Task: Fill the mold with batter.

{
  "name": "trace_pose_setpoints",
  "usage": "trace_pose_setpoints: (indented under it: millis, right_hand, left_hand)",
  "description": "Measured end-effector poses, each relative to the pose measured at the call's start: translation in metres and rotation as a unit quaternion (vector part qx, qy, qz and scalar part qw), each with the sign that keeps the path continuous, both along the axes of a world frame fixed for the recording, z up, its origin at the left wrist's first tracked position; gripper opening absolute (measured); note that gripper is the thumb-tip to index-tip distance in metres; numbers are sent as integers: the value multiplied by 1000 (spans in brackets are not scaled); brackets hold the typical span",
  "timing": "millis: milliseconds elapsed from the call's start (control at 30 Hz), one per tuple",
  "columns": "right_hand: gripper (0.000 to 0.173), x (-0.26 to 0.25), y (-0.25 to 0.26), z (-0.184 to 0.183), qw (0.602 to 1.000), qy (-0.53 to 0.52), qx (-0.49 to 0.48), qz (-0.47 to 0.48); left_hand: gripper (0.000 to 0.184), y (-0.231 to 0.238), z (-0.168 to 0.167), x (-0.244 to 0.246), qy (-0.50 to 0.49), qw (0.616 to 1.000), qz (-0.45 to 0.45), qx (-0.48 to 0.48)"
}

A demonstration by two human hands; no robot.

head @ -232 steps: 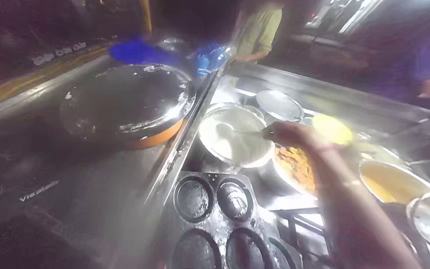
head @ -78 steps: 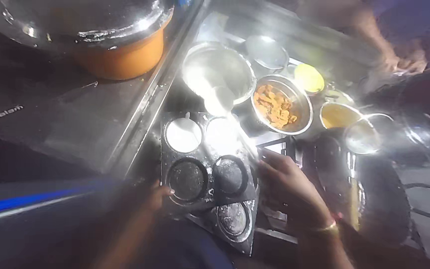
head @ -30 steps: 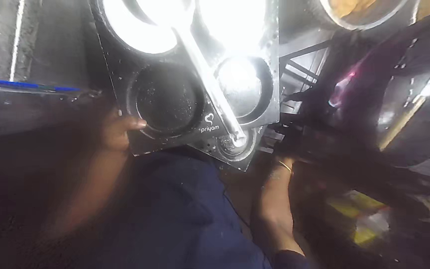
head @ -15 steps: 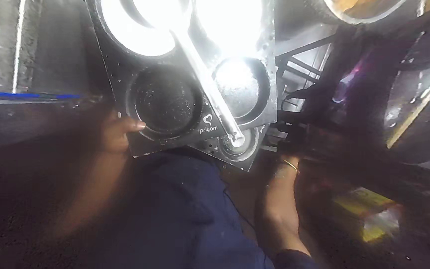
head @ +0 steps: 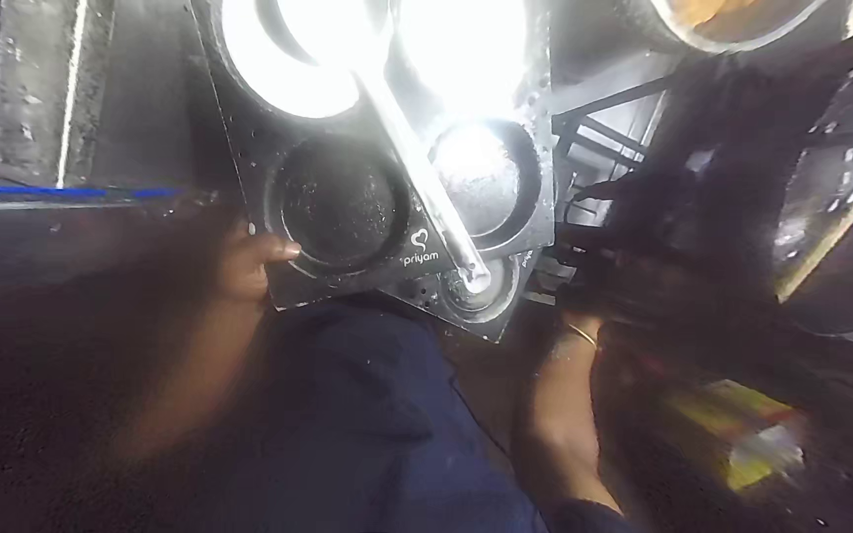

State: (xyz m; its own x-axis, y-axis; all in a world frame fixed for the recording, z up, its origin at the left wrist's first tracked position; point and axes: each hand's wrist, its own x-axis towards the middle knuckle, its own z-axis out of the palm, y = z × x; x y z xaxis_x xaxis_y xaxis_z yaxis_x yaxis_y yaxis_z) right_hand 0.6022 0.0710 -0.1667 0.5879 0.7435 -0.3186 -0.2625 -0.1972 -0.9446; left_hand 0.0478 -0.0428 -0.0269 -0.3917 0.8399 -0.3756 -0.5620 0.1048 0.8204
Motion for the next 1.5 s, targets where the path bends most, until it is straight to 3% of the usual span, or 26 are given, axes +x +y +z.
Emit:
trace_pose_setpoints:
  millis: [33,133,333,367,467,500,567,633,667,733,767,800,867,933,1067,1200,1333,1500]
  right_hand:
    - [37,-16,-2,10,997,-61,-53,6]
    - [36,-61,-2,44,988,-88,-114,-54]
    - [34,-10,-14,4,981,-153,-121,12]
    - [30,-10,-14,4,976,-170,-131,15]
    - [39,-17,-23,31,958,-185,-210,63]
    - [36,-17,-27,43,931,-239,-252,110]
    - [38,-22,-30,87,834,-379,-318,245]
    - [44,-51,-5,141,782,-444,-311,307]
    - [36,-80,-1,169,787,-456,-247,334]
    - [14,-144,-1,210,832,-389,-30,395]
    - [10,-174,1,221,811,-379,49,444]
    - [22,-202,5,225,761,-408,80,497]
    - [55,-251,7,216,652,-488,44,579]
    - [59,-282,9,197,592,-538,15,600]
    - [39,-299,9,182,579,-541,33,609]
    - [27,-303,19,192,601,-482,-23,637]
    - [31,-301,22,206,628,-414,-16,659]
    - [19,-293,31,214,740,-175,-4,650]
  left_hand:
    - [44,5,15,4,-11,998,19,-65]
    - [44,-9,-26,-4,4,997,-18,68]
    - [44,-6,-29,-2,-3,997,-27,77]
    - [44,-5,-29,-2,-7,997,-26,76]
    - [42,-6,-30,-2,-19,997,-25,71]
    - [41,-7,-29,-3,-24,997,-24,72]
    - [39,-11,-31,-5,-32,995,-34,85]
    - [37,-9,-31,-5,-37,997,-22,67]
    - [36,-8,-30,-4,-42,997,-16,59]
    - [33,-6,-29,-1,-46,998,-10,50]
    - [33,-2,-28,1,-39,998,-9,46]
    - [34,0,-28,3,-36,998,-7,43]
    - [35,2,-27,6,-31,999,0,33]
    - [39,6,-24,5,-23,999,3,34]
    - [44,5,-24,0,-22,998,-13,50]
    - [47,11,-21,4,-34,999,-22,31]
    - [47,17,-16,3,-24,999,-37,-2]
    - [51,26,-14,-4,-21,998,-58,-7]
